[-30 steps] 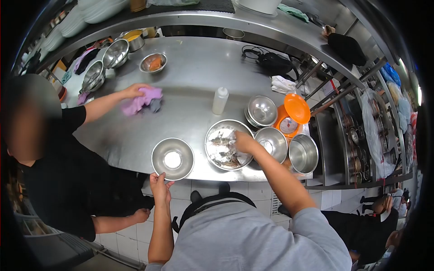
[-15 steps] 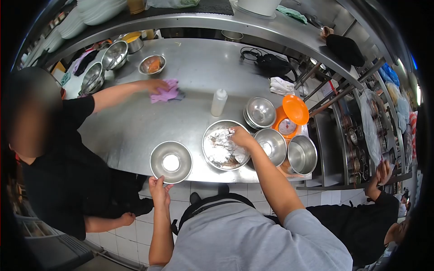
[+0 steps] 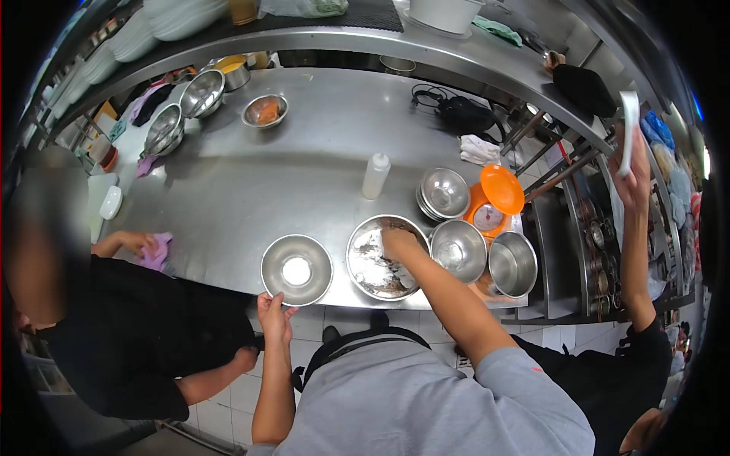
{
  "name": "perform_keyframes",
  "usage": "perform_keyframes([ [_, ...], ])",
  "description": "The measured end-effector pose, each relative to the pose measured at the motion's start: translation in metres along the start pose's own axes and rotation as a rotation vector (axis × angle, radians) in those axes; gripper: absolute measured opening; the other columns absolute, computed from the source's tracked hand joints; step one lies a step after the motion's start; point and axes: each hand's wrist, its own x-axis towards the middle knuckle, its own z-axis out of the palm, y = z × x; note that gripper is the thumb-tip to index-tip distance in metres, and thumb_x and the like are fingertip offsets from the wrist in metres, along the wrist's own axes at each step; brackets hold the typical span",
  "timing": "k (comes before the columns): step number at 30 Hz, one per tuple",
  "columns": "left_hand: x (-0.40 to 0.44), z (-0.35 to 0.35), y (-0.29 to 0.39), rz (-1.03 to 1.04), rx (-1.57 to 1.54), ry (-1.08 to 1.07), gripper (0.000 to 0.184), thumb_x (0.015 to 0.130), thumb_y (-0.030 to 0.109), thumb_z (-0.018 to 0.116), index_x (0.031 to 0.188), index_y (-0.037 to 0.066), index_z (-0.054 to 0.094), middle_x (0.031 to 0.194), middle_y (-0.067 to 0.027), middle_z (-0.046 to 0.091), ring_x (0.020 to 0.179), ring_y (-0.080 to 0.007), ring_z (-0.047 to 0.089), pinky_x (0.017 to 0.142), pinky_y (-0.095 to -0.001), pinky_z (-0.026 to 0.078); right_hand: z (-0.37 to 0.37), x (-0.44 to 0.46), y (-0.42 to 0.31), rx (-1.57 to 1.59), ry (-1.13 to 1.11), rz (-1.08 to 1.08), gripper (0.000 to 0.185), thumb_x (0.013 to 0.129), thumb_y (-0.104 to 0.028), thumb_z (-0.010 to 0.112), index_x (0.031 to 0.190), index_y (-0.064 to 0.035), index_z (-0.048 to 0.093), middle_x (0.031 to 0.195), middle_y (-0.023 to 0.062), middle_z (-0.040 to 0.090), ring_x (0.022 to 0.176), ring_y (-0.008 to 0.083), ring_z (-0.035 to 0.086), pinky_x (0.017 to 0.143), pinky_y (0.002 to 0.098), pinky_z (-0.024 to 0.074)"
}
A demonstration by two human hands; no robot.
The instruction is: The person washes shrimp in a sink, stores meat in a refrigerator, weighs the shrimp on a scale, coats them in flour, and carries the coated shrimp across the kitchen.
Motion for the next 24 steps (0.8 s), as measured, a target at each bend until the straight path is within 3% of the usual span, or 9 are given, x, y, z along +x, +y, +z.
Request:
perform_keyframes([
  [1, 0.001, -0.003, 0.000, 0.000, -0.007, -0.006, 0.016, 0.097, 0.007, 0.062, 0.105, 0.011, 0.049, 0.103, -0.0048, 0.062, 0.085, -0.0158, 0.064, 0.060, -0.0323, 0.058, 0.001, -0.004, -0.003, 0.000, -0.001, -0.007, 0.027, 0.085, -0.011, 0.066, 0.108, 0.0020, 0.073, 0.114, 0.0272, 0.071, 0.108, 0.0401, 0.071, 0.091, 0.0508, 0.0576],
  [3, 0.001, -0.008, -0.002, 0.003, -0.015, 0.004, 0.016, 0.096, 0.007, 0.062, 0.106, 0.011, 0.050, 0.103, -0.0050, 0.062, 0.086, -0.0160, 0.064, 0.060, -0.0323, 0.059, 0.003, -0.010, -0.011, 0.024, 0.242, -0.050, 0.022, 0.091, -0.008, 0.059, 0.107, 0.0011, 0.071, 0.110, 0.0280, 0.072, 0.106, 0.0410, 0.071, 0.089, 0.0523, 0.0578],
  [5, 0.003, -0.010, -0.001, 0.007, 0.004, -0.016, 0.017, 0.096, 0.007, 0.062, 0.108, 0.010, 0.051, 0.105, -0.0058, 0.061, 0.087, -0.0166, 0.065, 0.060, -0.0326, 0.060, 0.029, 0.013, 0.000, 0.099, 0.144, -0.059, 0.025, 0.095, -0.007, 0.051, 0.114, 0.0011, 0.065, 0.110, 0.0280, 0.071, 0.102, 0.0431, 0.072, 0.088, 0.0520, 0.0576],
  [6, 0.004, -0.010, -0.002, 0.010, -0.001, 0.004, 0.017, 0.097, 0.007, 0.062, 0.110, 0.010, 0.052, 0.105, -0.0061, 0.061, 0.087, -0.0165, 0.065, 0.059, -0.0323, 0.061, 0.040, 0.017, 0.006, 0.080, 0.231, -0.109, 0.026, 0.095, -0.005, 0.048, 0.114, 0.0020, 0.065, 0.107, 0.0290, 0.071, 0.101, 0.0429, 0.072, 0.087, 0.0527, 0.0576],
  [7, 0.001, -0.008, 0.000, 0.032, -0.011, 0.011, 0.016, 0.097, 0.007, 0.063, 0.107, 0.010, 0.051, 0.105, -0.0061, 0.061, 0.085, -0.0158, 0.065, 0.058, -0.0319, 0.061, 0.041, 0.021, 0.007, 0.024, 0.220, -0.097, 0.032, 0.095, -0.009, 0.056, 0.123, 0.0036, 0.065, 0.120, 0.0282, 0.069, 0.111, 0.0397, 0.069, 0.092, 0.0495, 0.0571],
  [12, -0.004, -0.004, 0.007, 0.078, 0.017, 0.013, 0.015, 0.097, 0.004, 0.062, 0.102, 0.012, 0.049, 0.099, -0.0045, 0.061, 0.082, -0.0140, 0.063, 0.060, -0.0319, 0.061, -0.009, -0.001, 0.014, 0.150, 0.250, -0.049, 0.039, 0.089, -0.002, 0.057, 0.126, 0.0044, 0.062, 0.123, 0.0307, 0.066, 0.116, 0.0417, 0.066, 0.098, 0.0481, 0.0537],
  [17, -0.010, 0.001, 0.010, 0.114, 0.055, -0.017, 0.015, 0.097, 0.003, 0.062, 0.101, 0.010, 0.049, 0.099, -0.0053, 0.061, 0.081, -0.0134, 0.063, 0.058, -0.0301, 0.061, 0.028, 0.006, 0.001, 0.227, 0.099, -0.070, 0.047, 0.083, 0.004, 0.058, 0.130, 0.0053, 0.060, 0.126, 0.0331, 0.064, 0.120, 0.0437, 0.063, 0.104, 0.0467, 0.0503],
  [20, -0.011, 0.001, 0.012, 0.117, 0.067, -0.025, 0.015, 0.098, 0.003, 0.062, 0.101, 0.010, 0.049, 0.099, -0.0055, 0.061, 0.081, -0.0137, 0.064, 0.058, -0.0304, 0.062, 0.041, 0.014, 0.010, 0.242, 0.233, -0.071, 0.047, 0.084, 0.003, 0.056, 0.131, 0.0056, 0.059, 0.127, 0.0331, 0.063, 0.123, 0.0438, 0.061, 0.105, 0.0462, 0.0494],
  [24, -0.010, 0.001, 0.011, 0.066, 0.043, -0.018, 0.018, 0.097, 0.001, 0.062, 0.103, 0.009, 0.048, 0.102, -0.0076, 0.063, 0.082, -0.0147, 0.066, 0.058, -0.0313, 0.062, 0.034, 0.003, 0.007, 0.107, 0.134, -0.132, 0.047, 0.085, 0.001, 0.056, 0.132, 0.0052, 0.059, 0.126, 0.0329, 0.063, 0.123, 0.0447, 0.061, 0.106, 0.0460, 0.0489],
])
